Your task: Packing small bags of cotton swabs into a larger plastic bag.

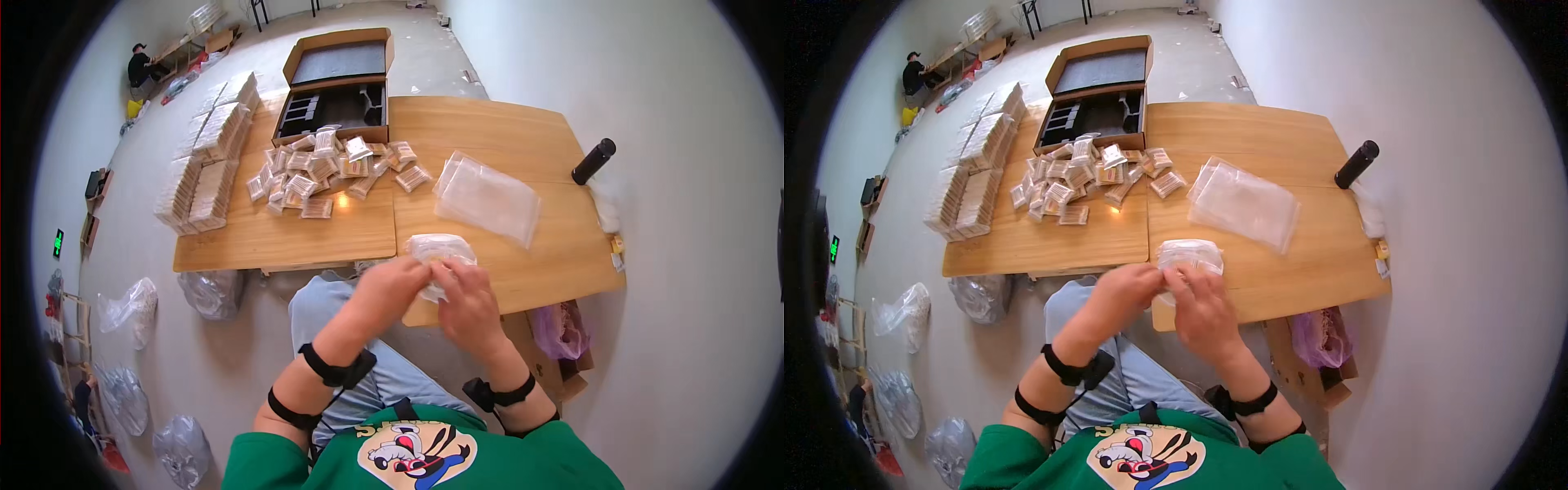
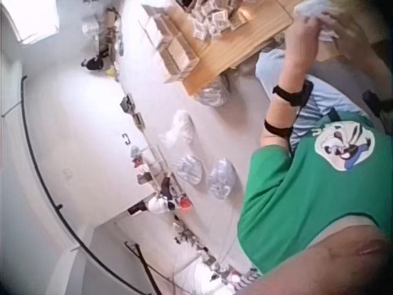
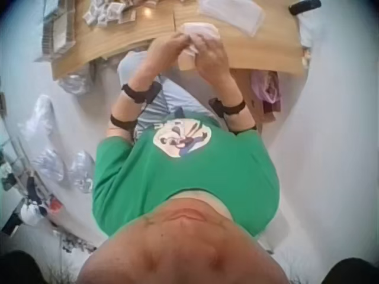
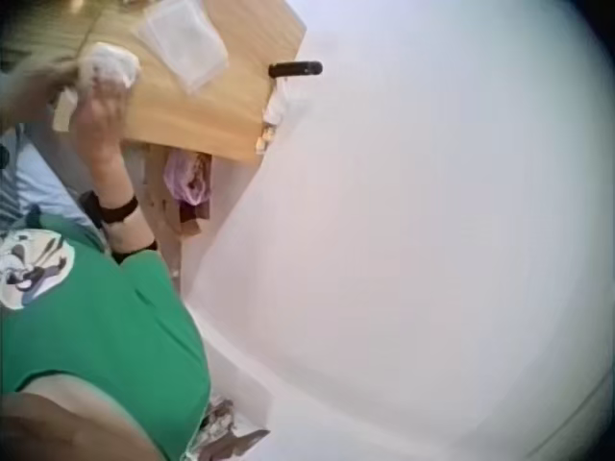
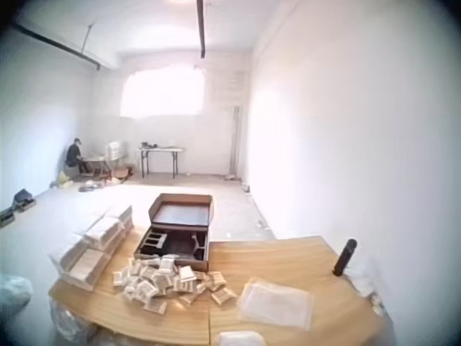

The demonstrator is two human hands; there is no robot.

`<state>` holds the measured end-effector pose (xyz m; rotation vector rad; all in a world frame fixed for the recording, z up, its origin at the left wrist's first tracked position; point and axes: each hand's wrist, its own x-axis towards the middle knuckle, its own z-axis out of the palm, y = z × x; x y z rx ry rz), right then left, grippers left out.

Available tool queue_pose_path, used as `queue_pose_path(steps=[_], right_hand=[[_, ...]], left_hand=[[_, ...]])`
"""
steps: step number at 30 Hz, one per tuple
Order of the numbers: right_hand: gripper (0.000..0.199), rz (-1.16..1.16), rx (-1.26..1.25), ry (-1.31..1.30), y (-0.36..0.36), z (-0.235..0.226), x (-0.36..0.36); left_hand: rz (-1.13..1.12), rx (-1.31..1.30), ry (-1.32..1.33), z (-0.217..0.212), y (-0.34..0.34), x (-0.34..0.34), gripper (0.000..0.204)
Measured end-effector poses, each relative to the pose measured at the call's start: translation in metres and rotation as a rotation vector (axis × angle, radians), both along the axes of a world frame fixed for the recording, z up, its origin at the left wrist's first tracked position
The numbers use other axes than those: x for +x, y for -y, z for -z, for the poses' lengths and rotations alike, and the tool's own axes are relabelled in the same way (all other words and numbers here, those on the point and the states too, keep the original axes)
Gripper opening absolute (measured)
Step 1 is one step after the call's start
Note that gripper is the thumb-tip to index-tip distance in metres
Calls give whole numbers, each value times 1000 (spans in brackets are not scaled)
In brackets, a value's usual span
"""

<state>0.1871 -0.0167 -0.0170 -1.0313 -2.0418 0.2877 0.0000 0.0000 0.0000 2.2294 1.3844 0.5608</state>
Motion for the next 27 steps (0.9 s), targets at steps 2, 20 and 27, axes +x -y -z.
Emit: queue_pose_path(steps=[2,20,27], right_hand=[[44,97,-8,179,-8,6,-10],[40,126,-363,116,-17,61,8],[30,122,-444,352,-12,73,19]], left_hand=[[119,29,-29,4,-2,6,27],[-405,-204,707,121,-16,56,38],[-533,-121,492,123,-5,54,37]])
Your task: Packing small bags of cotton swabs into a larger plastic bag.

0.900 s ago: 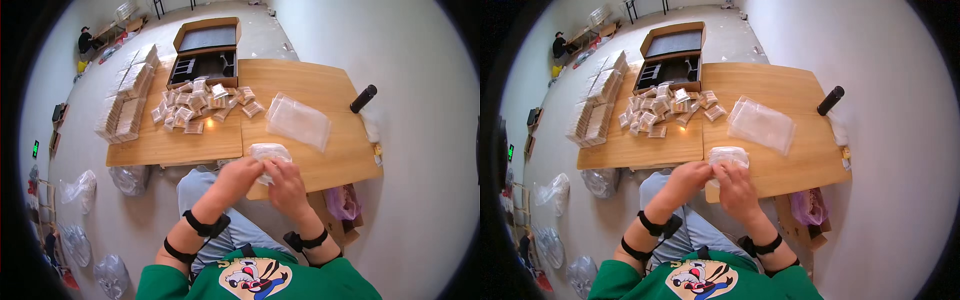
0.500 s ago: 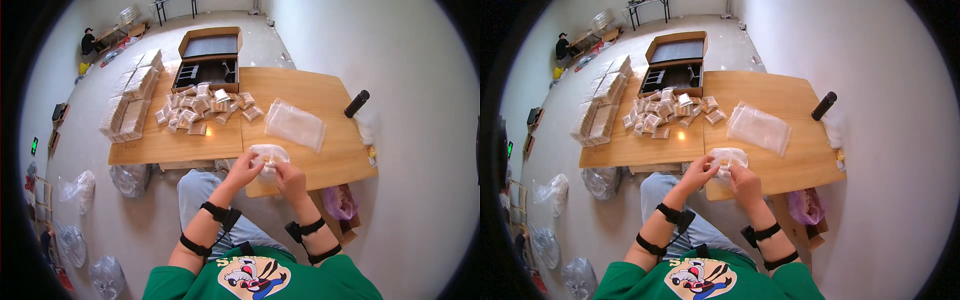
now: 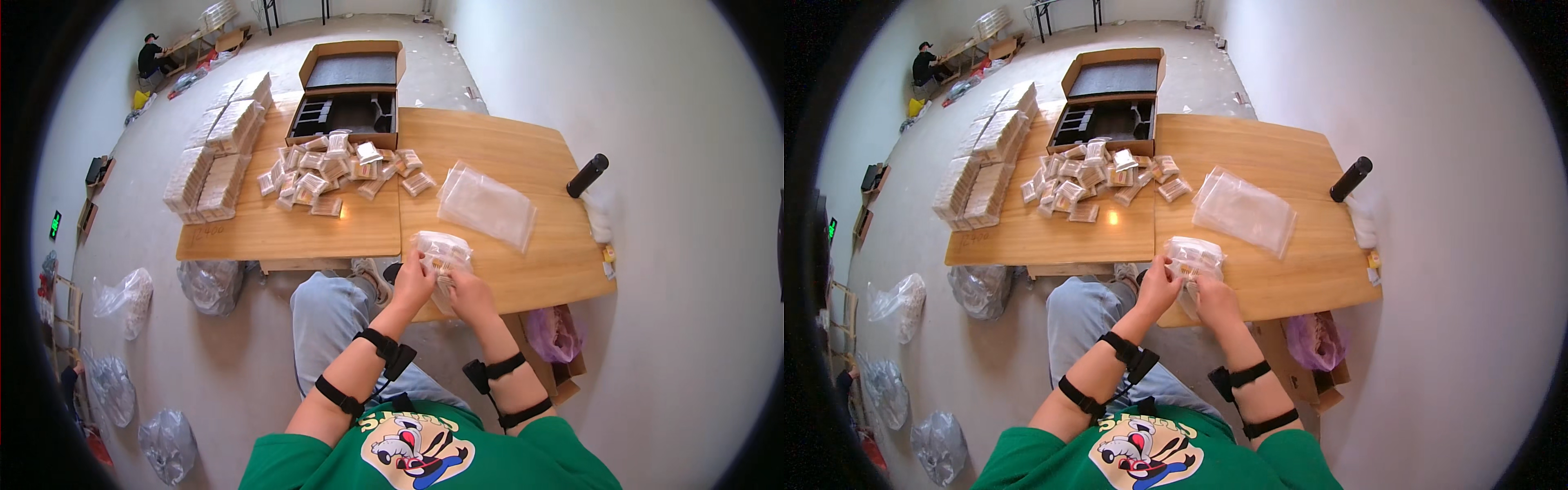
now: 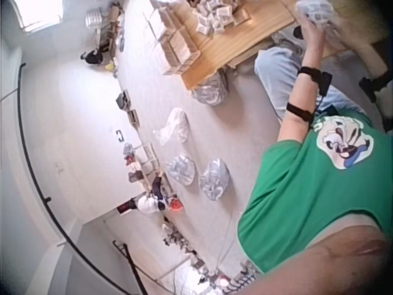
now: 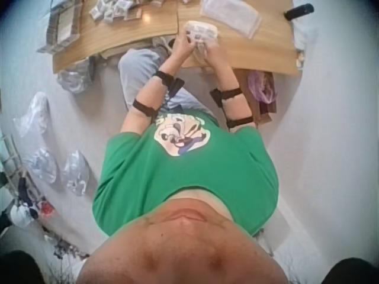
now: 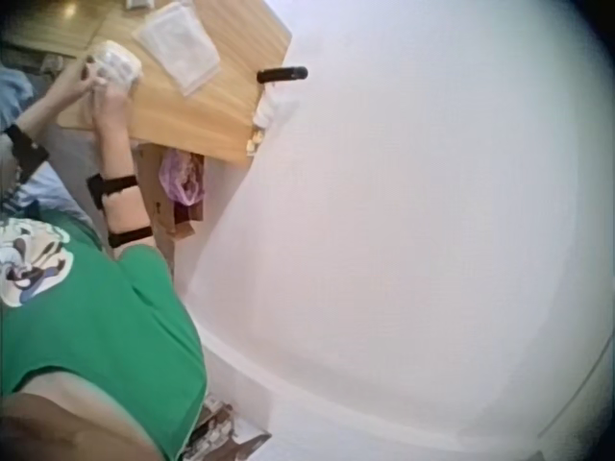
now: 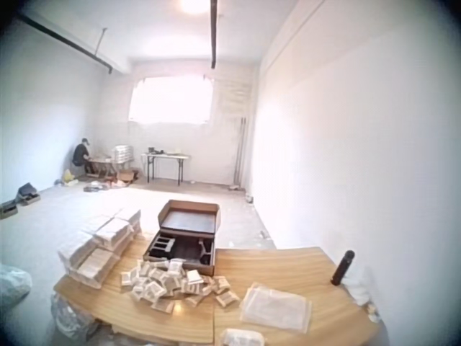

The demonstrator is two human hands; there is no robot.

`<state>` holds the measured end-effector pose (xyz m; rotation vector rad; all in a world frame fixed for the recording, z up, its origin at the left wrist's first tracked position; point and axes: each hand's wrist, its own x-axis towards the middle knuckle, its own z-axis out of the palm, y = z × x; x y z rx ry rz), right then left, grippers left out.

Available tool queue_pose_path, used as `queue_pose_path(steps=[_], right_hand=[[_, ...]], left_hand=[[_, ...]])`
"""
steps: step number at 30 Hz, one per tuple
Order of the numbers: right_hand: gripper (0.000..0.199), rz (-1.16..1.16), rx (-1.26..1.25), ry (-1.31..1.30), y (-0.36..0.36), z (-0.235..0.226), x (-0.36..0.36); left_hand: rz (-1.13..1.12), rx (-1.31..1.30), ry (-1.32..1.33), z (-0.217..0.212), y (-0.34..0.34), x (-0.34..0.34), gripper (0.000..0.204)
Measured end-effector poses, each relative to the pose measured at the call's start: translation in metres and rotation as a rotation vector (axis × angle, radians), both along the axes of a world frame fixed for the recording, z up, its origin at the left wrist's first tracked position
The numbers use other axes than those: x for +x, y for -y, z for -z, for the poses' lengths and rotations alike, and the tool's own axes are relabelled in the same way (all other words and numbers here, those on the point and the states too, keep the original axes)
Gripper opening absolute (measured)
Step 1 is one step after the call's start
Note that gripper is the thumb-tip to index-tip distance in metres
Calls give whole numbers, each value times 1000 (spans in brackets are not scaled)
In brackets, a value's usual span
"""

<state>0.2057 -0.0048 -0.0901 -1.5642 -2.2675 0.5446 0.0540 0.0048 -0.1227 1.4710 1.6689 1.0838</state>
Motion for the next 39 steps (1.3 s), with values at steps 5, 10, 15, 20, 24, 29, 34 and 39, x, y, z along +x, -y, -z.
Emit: queue_pose_path(steps=[5,10,15,20,24,29,34,39], right_hand=[[20,36,229,-256,10,-33,-1],[22,-85,480,-224,-7,-22,-9],[28,-208,279,-186,-8,-1,-9],[34,-256,-85,-621,-8,7,-14],[30,-217,76,-487,-19,15,-15],[25,-266,-209,369,-42,12,-18],[47,-206,-55,25,-43,48,-3],[66,-168,47,-6,-51,45,-15]], left_hand=[[-28,248,38,-26,9,6,26],[17,348,57,-46,15,18,22],[5,278,78,-39,23,19,22],[34,329,89,-30,29,22,20],[68,424,51,-30,28,25,16],[71,321,107,-36,29,11,15],[97,256,154,-34,25,8,15],[253,76,-3,-34,-24,-43,23]])
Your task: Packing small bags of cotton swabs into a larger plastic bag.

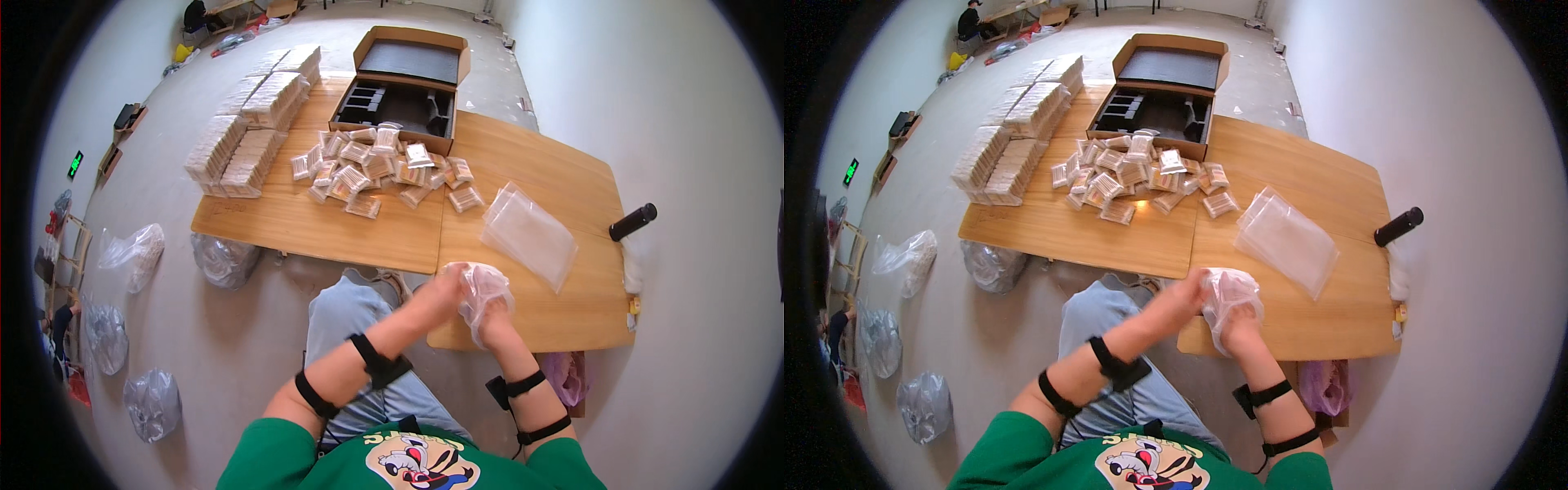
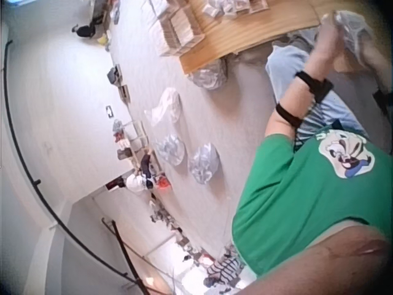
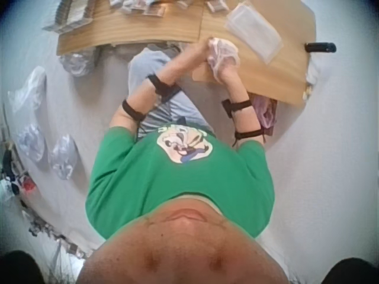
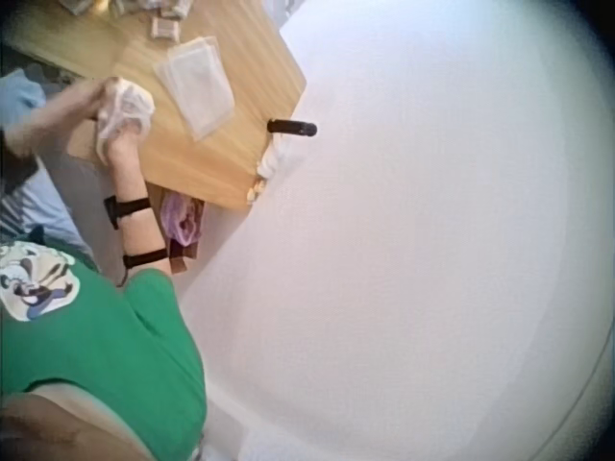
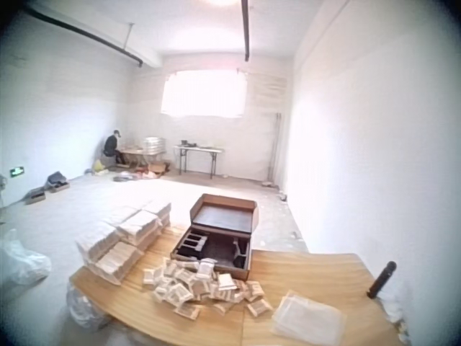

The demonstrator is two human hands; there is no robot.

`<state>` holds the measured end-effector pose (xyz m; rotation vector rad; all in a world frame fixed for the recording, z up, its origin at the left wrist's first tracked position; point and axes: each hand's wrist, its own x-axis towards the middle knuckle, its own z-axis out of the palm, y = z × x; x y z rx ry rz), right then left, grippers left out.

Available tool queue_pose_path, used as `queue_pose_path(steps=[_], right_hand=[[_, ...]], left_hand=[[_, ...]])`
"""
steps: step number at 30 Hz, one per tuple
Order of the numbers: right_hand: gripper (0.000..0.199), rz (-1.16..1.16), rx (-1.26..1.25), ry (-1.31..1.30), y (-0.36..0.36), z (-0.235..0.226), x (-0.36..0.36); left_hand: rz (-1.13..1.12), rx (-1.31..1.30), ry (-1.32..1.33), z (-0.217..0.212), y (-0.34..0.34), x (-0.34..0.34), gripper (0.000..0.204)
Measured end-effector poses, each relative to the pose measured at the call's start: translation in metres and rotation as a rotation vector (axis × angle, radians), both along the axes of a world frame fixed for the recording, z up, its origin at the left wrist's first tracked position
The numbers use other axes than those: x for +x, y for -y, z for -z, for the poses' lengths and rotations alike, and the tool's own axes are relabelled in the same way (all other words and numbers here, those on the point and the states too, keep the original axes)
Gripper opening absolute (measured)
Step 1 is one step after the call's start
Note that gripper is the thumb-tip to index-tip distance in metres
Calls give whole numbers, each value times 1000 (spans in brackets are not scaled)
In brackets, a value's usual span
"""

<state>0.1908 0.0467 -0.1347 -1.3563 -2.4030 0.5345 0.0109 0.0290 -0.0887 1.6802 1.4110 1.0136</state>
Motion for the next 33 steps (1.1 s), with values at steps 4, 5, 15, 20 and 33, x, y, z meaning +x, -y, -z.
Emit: queue_pose_path(steps=[4,5,15,20,33], right_hand=[[68,-77,83,116,0,-13,-11],[65,-81,63,93,0,-15,-10],[66,-127,153,342,-10,-6,-11],[69,-85,152,275,-8,-2,-10],[32,-145,11,-13,19,-64,16]], left_hand=[[-112,-69,-551,49,-72,-104,39],[-87,-216,-716,51,-86,-124,43],[-56,-10,-1207,109,-133,-180,30],[-16,11,-1090,93,-120,-172,35],[-69,-386,903,-27,-8,-57,35]])
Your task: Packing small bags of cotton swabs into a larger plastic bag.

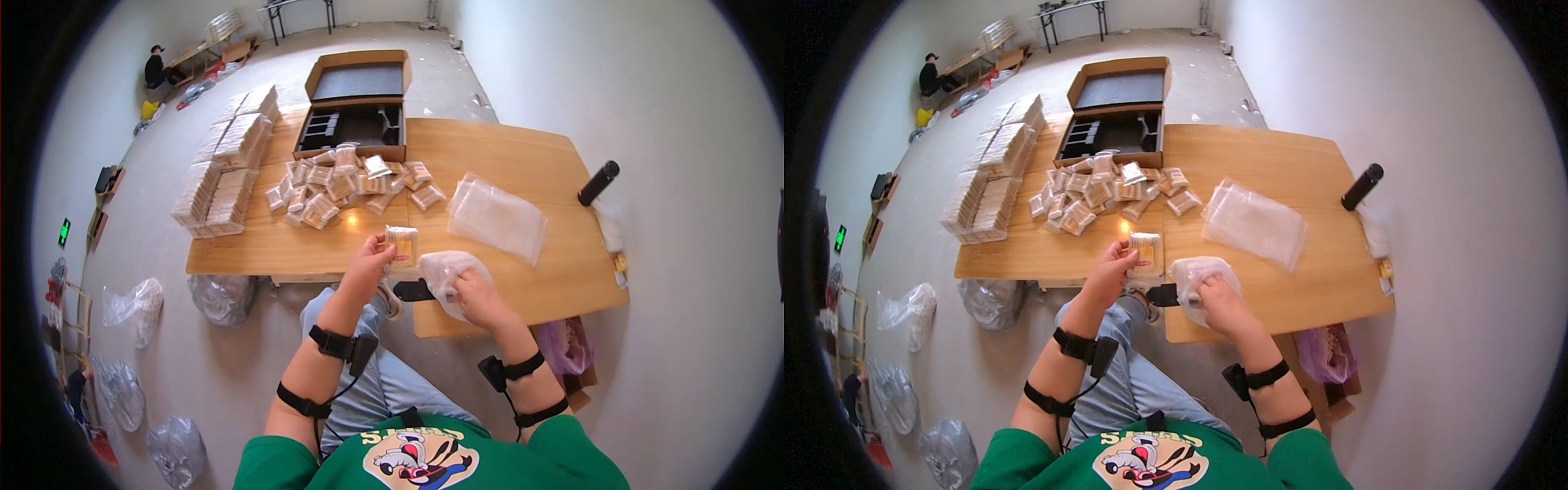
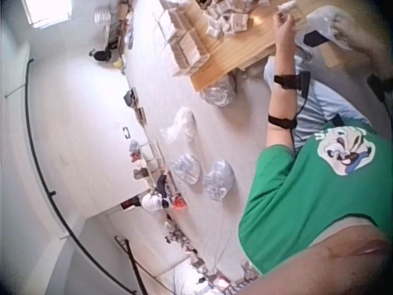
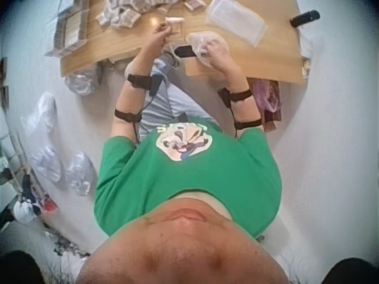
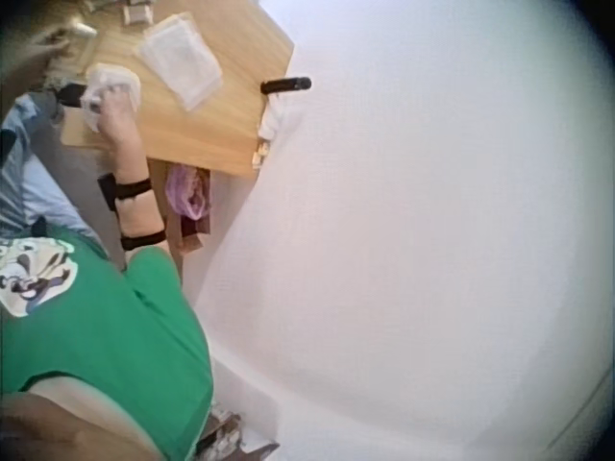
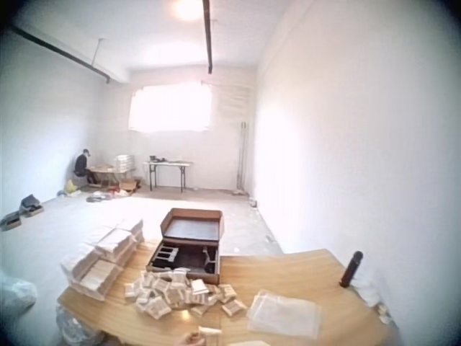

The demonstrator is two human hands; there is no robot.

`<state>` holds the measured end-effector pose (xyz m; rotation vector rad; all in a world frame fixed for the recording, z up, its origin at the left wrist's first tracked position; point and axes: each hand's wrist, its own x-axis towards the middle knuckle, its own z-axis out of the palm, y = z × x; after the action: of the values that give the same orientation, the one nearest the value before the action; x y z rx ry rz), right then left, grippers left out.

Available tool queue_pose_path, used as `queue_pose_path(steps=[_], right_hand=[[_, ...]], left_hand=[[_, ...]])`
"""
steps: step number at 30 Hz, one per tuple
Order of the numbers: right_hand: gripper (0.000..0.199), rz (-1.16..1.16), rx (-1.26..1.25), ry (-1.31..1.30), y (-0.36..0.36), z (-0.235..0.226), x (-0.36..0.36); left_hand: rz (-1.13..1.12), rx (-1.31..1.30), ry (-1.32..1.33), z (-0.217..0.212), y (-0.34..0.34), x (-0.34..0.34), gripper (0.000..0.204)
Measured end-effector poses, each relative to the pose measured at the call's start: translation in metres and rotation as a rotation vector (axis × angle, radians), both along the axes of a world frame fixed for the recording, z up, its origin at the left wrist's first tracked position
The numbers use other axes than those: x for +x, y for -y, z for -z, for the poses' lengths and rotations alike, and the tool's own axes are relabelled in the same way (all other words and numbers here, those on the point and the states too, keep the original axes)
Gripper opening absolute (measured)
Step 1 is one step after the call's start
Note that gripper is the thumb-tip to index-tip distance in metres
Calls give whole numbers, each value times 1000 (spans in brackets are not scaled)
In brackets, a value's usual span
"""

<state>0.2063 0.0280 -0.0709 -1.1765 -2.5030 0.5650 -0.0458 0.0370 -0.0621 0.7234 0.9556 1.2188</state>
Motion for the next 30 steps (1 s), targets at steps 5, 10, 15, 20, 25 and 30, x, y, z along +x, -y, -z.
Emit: queue_pose_path(steps=[5,10,15,20,25,30], right_hand=[[26,290,-115,-370,33,-26,20],[22,422,-682,-1038,47,-29,39],[21,524,-627,-915,54,-27,46],[25,306,198,-528,40,-7,34],[34,369,555,-195,25,3,24],[28,533,124,-360,17,40,18]], left_hand=[[208,-74,67,-23,37,52,37],[445,127,-246,-11,49,93,32],[156,498,-773,-23,54,104,17],[-229,828,-1434,-9,39,92,18],[1,833,-1396,-18,43,115,23],[245,656,-1516,15,37,144,25]])
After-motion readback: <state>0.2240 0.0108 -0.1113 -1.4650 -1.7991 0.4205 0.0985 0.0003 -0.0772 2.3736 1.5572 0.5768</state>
